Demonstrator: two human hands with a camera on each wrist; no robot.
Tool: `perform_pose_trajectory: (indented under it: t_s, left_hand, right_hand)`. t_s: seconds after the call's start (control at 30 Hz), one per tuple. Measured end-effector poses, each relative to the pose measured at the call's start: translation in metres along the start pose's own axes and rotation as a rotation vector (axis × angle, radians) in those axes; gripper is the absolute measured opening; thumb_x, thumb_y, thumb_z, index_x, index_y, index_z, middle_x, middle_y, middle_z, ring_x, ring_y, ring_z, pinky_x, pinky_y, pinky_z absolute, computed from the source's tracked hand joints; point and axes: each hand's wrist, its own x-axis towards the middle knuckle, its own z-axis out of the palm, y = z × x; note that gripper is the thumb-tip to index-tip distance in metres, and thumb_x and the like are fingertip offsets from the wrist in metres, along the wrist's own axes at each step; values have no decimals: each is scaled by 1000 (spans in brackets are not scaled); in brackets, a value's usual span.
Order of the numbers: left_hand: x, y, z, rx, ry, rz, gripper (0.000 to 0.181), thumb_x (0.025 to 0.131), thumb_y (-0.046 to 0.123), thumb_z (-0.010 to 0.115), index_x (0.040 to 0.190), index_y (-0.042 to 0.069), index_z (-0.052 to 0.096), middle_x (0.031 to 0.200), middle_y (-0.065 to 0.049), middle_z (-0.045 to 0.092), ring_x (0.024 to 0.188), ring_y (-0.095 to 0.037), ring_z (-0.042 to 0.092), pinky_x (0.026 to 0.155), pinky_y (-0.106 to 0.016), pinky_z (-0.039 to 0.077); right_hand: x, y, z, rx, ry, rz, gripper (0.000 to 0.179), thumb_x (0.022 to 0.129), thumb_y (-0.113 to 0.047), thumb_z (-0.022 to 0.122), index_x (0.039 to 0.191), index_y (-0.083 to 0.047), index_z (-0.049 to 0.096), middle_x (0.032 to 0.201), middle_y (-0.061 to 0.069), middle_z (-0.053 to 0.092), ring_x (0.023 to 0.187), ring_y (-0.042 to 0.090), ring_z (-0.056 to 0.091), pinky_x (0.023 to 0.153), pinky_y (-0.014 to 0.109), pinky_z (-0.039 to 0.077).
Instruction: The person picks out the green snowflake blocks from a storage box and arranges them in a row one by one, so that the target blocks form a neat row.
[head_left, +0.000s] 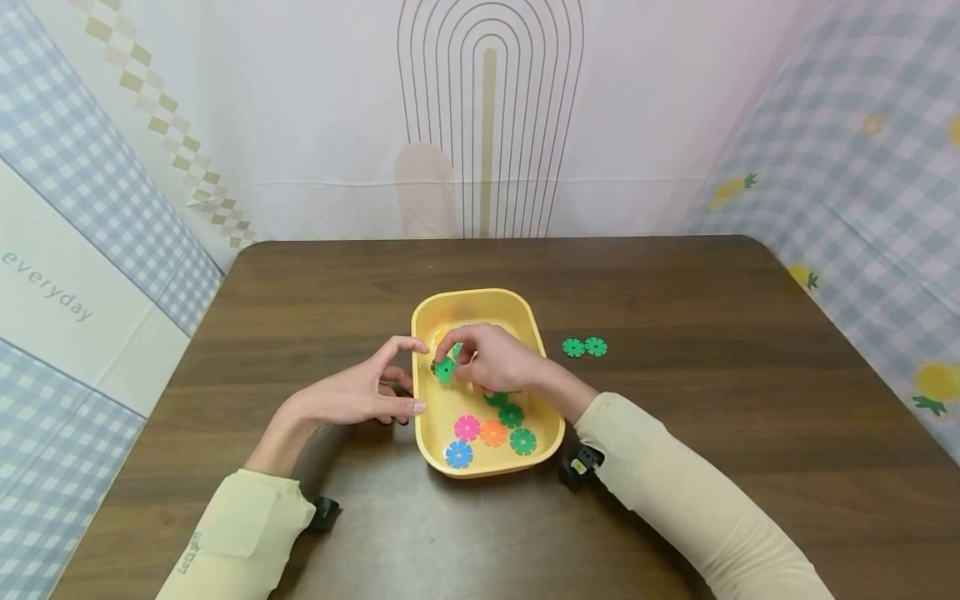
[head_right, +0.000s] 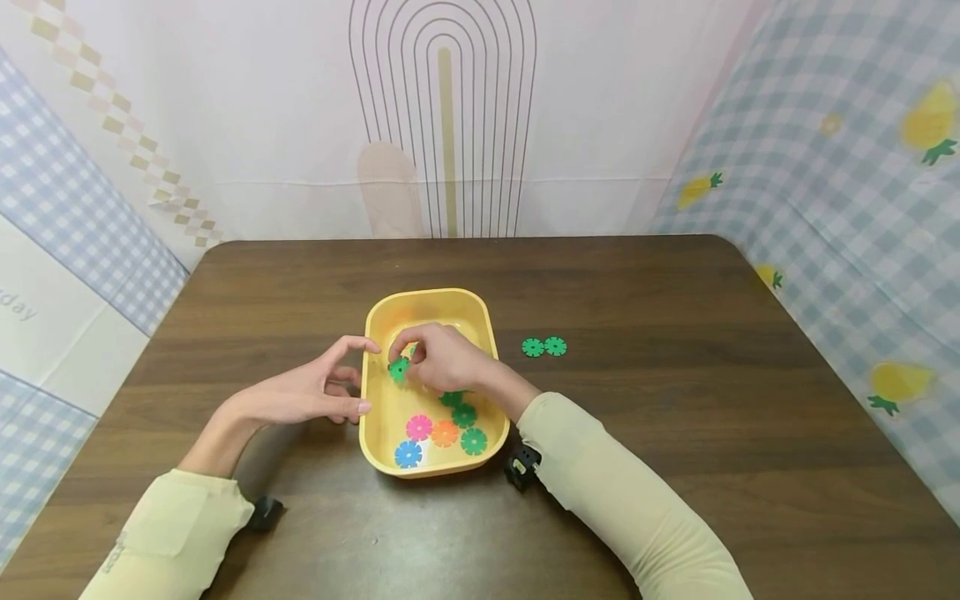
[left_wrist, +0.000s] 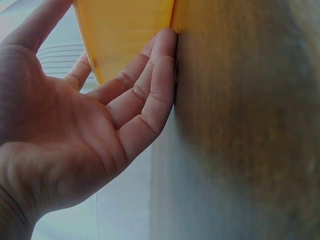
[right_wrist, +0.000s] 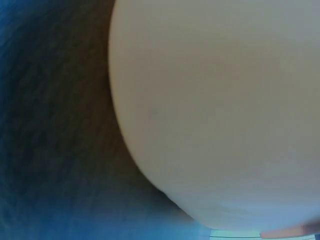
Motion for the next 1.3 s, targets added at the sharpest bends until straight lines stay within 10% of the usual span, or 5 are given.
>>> perform_pose_trajectory:
  t_s: [0.73,1.3]
  left_hand:
    - [1,-3,0,-6,-1,0,75,99,32,76,152,26,23,132,-21,59,93,-28,72,84,-40,58]
    - [2,-1,-2,28,-10,-5,79,97,35,78,152,24,23,109,-15,73,90,-28,71,84,-39,59]
  right_hand:
    - [-17,-6,-18,176,40,33,26,96,-6,72,121,-11,70,90,8,60,52,17,51,52,27,44]
    - [-58,-2,-46,210,231,21,30,94,-7,77,123,-12,72,97,12,66,51,21,49,48,28,45]
